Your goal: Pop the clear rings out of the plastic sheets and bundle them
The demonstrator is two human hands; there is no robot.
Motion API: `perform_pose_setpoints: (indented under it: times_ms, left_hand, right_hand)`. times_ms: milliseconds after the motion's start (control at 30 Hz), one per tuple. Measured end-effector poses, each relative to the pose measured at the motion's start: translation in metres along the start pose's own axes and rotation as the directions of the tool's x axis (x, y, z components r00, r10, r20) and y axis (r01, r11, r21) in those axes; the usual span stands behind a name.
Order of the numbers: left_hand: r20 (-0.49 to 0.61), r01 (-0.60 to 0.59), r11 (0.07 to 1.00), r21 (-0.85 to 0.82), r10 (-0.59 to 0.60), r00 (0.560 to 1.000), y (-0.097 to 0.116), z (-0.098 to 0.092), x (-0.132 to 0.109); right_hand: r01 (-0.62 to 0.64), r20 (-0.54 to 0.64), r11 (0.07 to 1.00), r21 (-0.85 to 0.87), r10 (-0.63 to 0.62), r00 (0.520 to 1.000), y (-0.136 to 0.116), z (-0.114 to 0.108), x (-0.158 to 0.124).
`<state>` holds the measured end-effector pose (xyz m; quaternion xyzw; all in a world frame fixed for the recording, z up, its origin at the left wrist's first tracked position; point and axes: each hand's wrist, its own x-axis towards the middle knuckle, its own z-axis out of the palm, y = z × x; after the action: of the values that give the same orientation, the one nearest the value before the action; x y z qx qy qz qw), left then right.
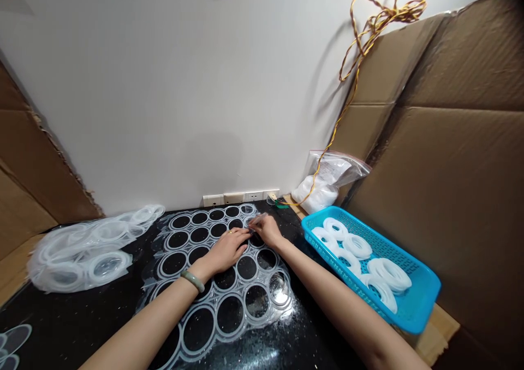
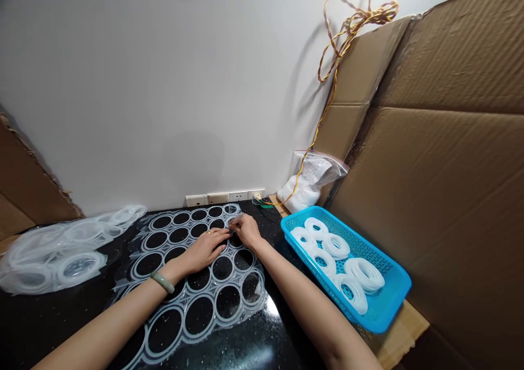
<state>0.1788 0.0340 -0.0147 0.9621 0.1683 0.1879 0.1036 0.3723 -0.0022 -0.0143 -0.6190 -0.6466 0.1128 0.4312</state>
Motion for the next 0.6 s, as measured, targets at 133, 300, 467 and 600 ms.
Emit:
perform_pose_setpoints:
  times_ms: [133, 300, 467, 600]
  left_hand:
    - [-0.011, -0.015, 1.000, 0.007, 0.015, 1.000, -0.0017, 0.0015, 0.0001]
    - [-0.021, -0.002, 1.000, 0.009, 0.003, 1.000, -0.0005, 0.0023, -0.0003]
    - [-0.015, 0.001, 1.000, 0.007, -0.001, 1.000, 0.0021, -0.0009, -0.0010]
    - [-0.008, -0.002, 1.000, 0.004, 0.002, 1.000, 0.0023, -0.0017, -0.0026]
  right_hand:
    - [0.106, 0.015, 0.979, -0.175, -0.105, 0.994, -0.0066, -0.0013, -0.0026]
    - [0.100, 0.012, 0.957, -0.272, -0.101, 0.995, -0.0084, -0.0002, -0.0022]
    - [0.080, 0.009, 0.948, -0.307, -0.081, 0.997, -0.0099, 0.0026, -0.0007]
    - [-0.081, -0.061, 0.994, -0.067, 0.077, 0.995, -0.0050, 0.0035, 0.0007]
